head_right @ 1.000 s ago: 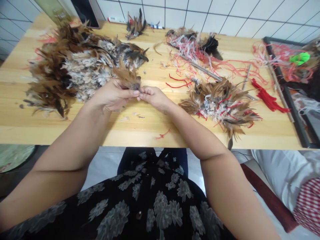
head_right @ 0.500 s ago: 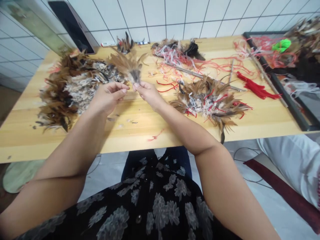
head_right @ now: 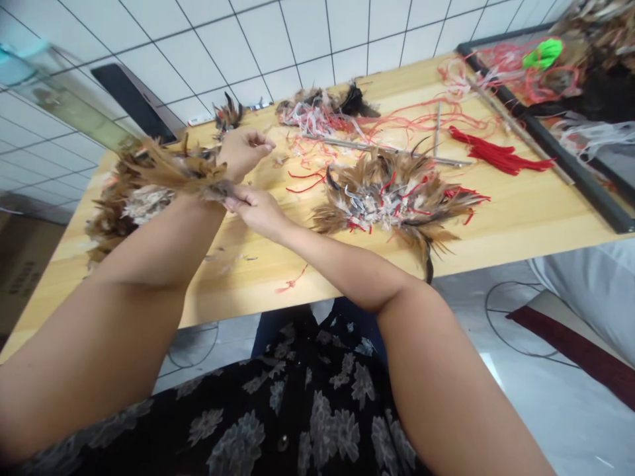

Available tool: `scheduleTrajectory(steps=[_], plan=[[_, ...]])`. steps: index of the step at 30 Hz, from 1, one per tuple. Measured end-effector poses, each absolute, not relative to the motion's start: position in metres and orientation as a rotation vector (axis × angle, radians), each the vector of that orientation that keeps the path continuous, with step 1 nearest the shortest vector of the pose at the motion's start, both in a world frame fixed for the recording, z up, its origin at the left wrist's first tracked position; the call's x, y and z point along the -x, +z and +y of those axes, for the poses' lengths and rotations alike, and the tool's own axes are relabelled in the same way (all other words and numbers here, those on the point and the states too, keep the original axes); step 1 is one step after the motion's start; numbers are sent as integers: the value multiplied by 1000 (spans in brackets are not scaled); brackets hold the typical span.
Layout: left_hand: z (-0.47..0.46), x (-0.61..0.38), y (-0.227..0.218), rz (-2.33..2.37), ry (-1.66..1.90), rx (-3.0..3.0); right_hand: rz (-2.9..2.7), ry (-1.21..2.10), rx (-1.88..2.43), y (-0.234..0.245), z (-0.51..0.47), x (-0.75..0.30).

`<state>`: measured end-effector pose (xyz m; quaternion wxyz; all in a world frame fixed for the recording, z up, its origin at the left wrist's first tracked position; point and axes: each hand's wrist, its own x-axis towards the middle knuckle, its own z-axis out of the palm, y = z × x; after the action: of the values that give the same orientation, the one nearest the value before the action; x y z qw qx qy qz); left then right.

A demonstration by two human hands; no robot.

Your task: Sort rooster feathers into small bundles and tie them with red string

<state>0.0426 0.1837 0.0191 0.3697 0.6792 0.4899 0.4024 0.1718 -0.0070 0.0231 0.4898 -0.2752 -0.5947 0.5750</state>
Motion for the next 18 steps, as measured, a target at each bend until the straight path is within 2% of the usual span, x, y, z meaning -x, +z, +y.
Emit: scheduleTrajectory(steps=[9, 14, 18], plan=[[244, -104, 23, 1358, 896, -1860, -1329, 1308, 602, 6, 9, -175], [265, -130, 7, 1447, 910, -1883, -1184, 1406, 631, 1, 15, -174], [271, -126, 2, 1302, 981, -1899, -1114, 1458, 692, 4, 13, -175]])
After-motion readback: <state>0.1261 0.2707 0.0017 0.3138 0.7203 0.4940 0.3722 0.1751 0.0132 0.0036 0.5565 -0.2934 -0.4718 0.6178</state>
